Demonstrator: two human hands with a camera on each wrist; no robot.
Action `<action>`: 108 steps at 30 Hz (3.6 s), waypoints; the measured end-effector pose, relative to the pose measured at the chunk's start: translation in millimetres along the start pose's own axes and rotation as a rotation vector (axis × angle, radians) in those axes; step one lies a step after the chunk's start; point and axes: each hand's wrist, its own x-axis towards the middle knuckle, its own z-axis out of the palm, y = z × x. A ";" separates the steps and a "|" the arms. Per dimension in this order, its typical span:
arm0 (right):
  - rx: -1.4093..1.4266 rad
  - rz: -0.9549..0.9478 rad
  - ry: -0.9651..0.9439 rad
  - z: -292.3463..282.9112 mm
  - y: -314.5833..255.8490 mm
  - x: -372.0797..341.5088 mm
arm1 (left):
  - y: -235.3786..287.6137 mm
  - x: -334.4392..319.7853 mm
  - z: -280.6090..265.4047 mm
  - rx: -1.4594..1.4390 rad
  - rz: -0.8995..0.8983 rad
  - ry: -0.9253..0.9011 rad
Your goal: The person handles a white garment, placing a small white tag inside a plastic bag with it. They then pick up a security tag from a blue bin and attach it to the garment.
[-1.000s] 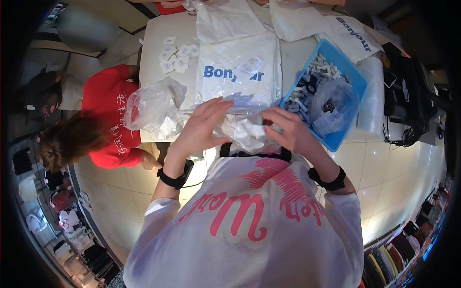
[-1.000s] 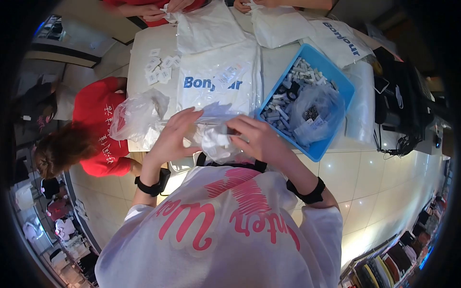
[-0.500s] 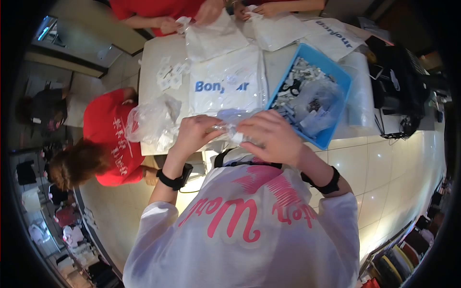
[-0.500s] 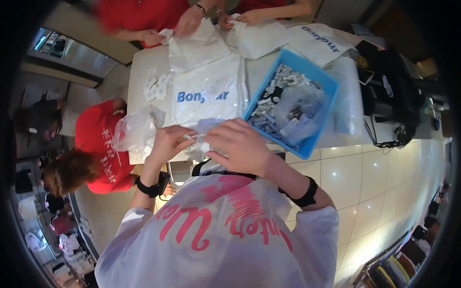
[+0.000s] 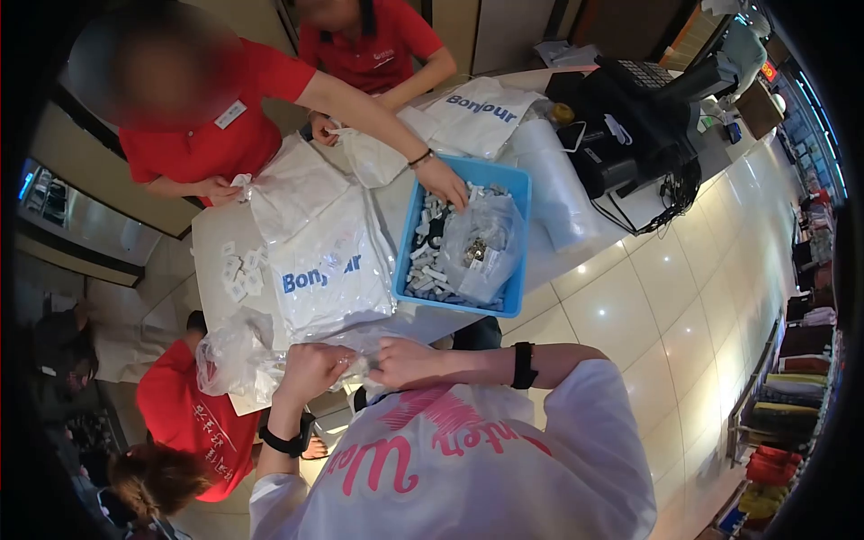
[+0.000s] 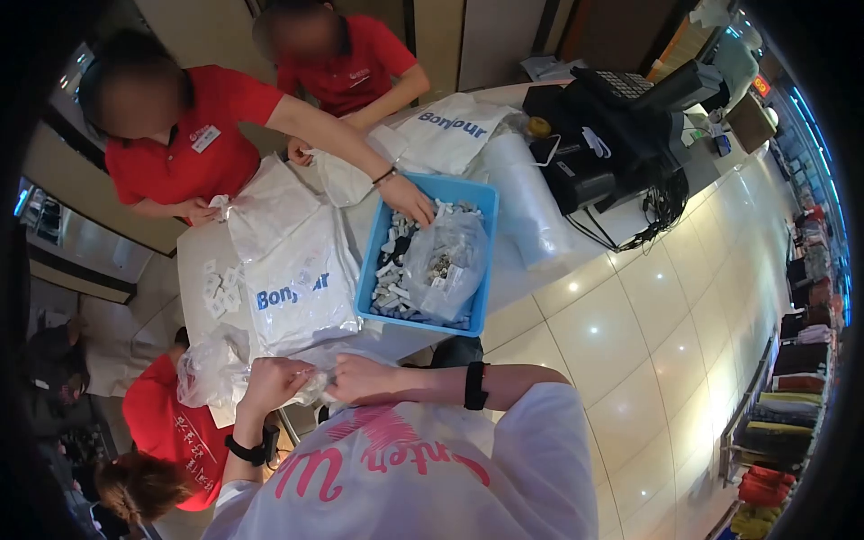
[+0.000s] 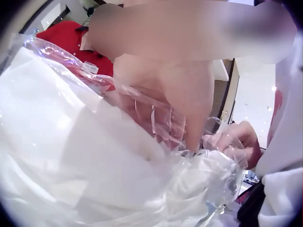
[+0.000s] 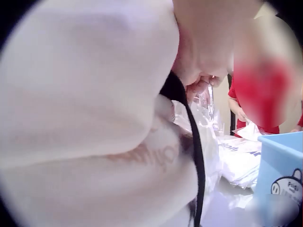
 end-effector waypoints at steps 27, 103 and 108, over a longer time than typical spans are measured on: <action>1.494 0.981 0.655 -150.5 80.6 -65.5 | 179.9 127.3 -97.1 -0.305 0.688 0.247; 0.944 1.138 0.633 -108.2 142.0 -40.5 | -164.3 -11.6 123.9 -0.255 -1.061 0.549; 0.954 0.911 0.290 -46.5 109.9 14.0 | -171.9 -19.2 134.7 -0.337 -1.079 0.473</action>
